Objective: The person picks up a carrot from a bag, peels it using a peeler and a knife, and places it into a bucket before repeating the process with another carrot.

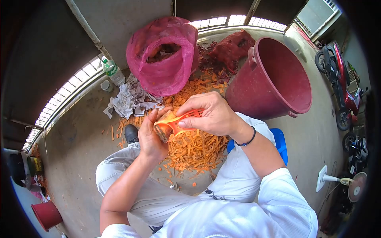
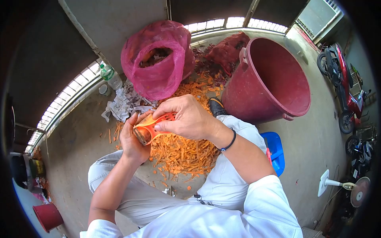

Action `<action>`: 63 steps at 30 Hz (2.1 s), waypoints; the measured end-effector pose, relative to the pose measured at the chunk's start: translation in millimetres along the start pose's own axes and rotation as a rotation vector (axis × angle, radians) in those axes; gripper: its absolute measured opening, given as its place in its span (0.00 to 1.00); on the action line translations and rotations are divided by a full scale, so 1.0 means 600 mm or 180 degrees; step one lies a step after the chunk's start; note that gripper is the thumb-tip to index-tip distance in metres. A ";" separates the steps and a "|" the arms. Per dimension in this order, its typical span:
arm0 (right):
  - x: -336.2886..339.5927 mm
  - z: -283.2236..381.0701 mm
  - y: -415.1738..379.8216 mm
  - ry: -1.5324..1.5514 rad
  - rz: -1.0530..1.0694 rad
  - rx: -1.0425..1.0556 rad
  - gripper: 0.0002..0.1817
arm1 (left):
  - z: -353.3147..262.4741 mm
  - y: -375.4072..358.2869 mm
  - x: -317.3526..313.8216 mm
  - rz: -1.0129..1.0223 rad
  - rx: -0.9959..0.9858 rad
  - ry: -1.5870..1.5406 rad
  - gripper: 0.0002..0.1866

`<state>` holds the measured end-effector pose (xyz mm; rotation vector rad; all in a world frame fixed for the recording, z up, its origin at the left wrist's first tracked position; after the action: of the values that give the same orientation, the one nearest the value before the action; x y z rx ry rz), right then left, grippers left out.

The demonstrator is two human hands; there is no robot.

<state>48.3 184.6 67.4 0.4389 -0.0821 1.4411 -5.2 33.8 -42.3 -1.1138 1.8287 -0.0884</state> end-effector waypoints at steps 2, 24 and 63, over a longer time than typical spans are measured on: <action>0.000 -0.001 0.001 0.0148 0.0014 -0.0006 0.14 | -0.005 -0.003 -0.005 0.0042 -0.0131 0.0001 0.25; 0.009 0.019 -0.004 0.0024 0.0050 0.0037 0.13 | -0.006 -0.018 -0.007 -0.0017 -0.0408 0.0205 0.25; 0.084 -0.040 0.003 0.0177 -0.0586 -0.0534 0.09 | -0.018 -0.020 0.021 -0.0452 -0.0051 0.0215 0.21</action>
<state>48.7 240.2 61.4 0.2615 -0.1139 1.2530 -7.4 13.8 -39.1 -1.2649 1.8107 -0.1967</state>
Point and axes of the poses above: each hand's wrist, its own y-axis towards the middle knuckle, its own x-axis out of the back of the hand, z = x × y, the point moved 7 cm from there along y, towards the middle knuckle, and after that the axes turned 5 degrees about -z, right-handed, at the moved point
